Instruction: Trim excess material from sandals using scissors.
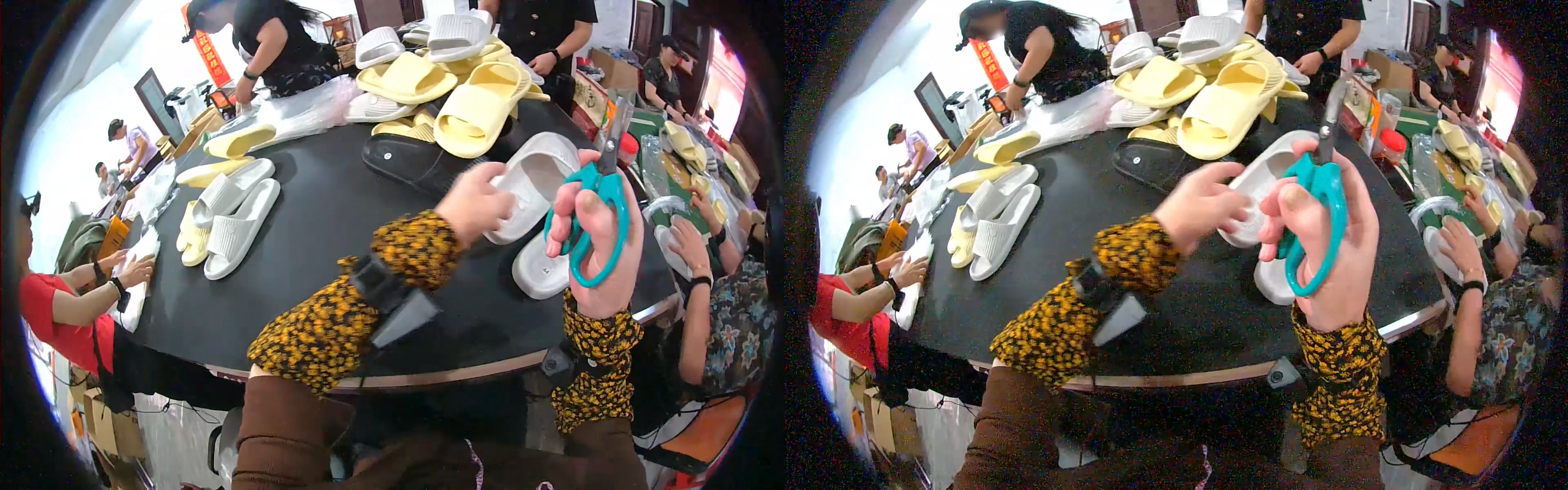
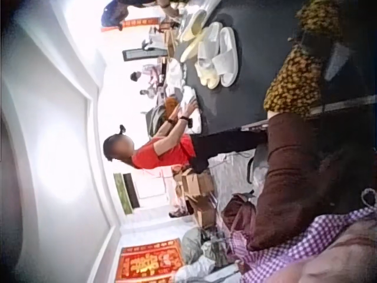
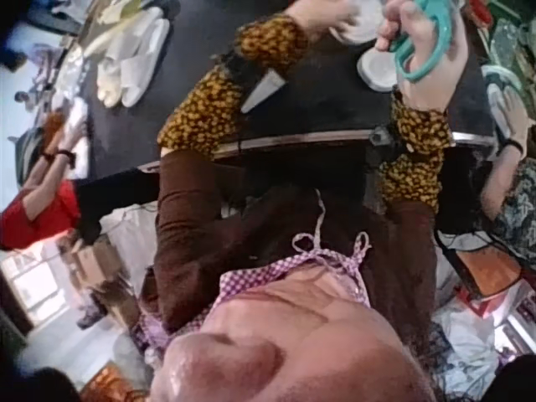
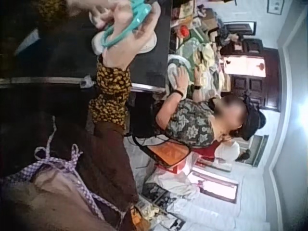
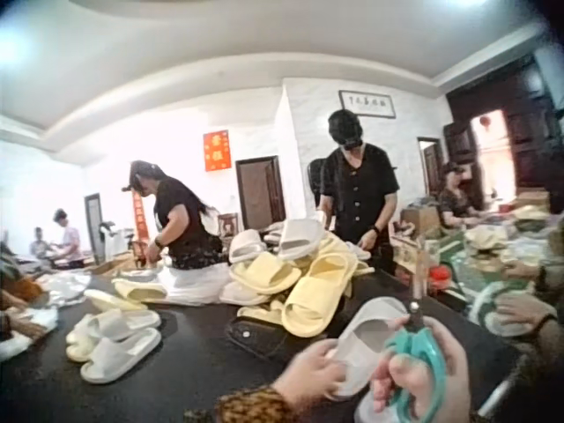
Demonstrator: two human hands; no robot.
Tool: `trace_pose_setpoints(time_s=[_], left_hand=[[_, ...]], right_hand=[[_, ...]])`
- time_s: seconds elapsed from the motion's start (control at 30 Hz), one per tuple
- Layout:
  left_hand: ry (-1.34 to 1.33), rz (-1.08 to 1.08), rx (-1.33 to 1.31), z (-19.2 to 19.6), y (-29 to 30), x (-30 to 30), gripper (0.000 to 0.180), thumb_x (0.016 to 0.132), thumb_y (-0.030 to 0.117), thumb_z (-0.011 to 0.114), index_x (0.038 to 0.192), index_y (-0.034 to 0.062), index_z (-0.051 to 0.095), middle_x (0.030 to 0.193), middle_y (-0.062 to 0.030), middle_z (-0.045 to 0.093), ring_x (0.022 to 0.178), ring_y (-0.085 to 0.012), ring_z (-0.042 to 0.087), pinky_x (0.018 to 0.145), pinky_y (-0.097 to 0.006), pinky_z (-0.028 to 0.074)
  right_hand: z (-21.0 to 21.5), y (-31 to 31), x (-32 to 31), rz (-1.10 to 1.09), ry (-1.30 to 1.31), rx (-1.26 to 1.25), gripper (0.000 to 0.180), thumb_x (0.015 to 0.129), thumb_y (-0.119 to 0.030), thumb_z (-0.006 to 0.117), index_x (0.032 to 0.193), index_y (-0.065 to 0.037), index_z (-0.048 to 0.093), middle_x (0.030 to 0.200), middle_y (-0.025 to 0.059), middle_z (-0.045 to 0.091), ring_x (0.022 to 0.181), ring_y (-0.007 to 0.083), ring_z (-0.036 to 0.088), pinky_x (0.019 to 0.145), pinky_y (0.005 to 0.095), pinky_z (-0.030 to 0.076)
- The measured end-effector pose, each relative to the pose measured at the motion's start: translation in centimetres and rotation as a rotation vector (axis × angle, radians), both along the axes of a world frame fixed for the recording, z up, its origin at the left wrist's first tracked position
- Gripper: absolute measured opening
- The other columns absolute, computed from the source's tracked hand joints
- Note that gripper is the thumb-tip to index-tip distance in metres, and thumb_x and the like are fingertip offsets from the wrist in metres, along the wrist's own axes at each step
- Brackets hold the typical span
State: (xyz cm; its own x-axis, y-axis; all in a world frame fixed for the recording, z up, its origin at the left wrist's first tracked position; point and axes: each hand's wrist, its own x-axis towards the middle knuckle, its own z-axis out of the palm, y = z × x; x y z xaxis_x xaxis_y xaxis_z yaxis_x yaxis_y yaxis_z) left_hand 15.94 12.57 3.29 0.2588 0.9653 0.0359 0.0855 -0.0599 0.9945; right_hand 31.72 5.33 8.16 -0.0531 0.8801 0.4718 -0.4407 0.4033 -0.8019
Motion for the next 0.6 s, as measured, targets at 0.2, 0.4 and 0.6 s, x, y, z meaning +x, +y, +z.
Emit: trace_pose_setpoints(time_s=[0.2, 0.4, 0.6], left_hand=[[-0.098, 0.489, 0.115, 0.2, -4.2, -13.6, 0.046, 0.08, 0.009, 0.057, 0.121, -0.0054, 0.041, 0.099, -0.0185, 0.061, 0.083, -0.0224, 0.061, 0.069, -0.031, 0.051], [0.297, 1.224, 0.36, -4.8, -10.5, -36.0, 0.038, 0.077, 0.009, 0.052, 0.113, -0.0029, 0.051, 0.105, -0.0114, 0.059, 0.087, -0.0156, 0.056, 0.074, -0.026, 0.046], [0.635, 1.547, 0.246, -8.0, -16.2, -48.3, 0.04, 0.071, 0.017, 0.058, 0.102, -0.0077, 0.058, 0.094, -0.0184, 0.063, 0.091, -0.0239, 0.061, 0.082, -0.031, 0.046]], right_hand=[[0.4, -0.6, -3.4, 0.16, -0.155, -0.019, 0.043, 0.081, -0.016, 0.061, 0.116, 0.001, 0.043, 0.075, 0.0085, 0.055, 0.055, 0.0116, 0.054, 0.044, 0.023, 0.045], [0.2, -1.2, -7.9, 0.428, -0.309, -0.06, 0.04, 0.082, -0.006, 0.058, 0.118, -0.004, 0.042, 0.078, 0.0028, 0.056, 0.061, 0.0072, 0.054, 0.05, 0.0179, 0.043], [-1.3, -1.8, -12.6, 0.63, -0.387, -0.044, 0.041, 0.079, -0.003, 0.058, 0.118, -0.004, 0.043, 0.081, 0.0033, 0.055, 0.063, 0.0065, 0.054, 0.054, 0.0189, 0.044]])
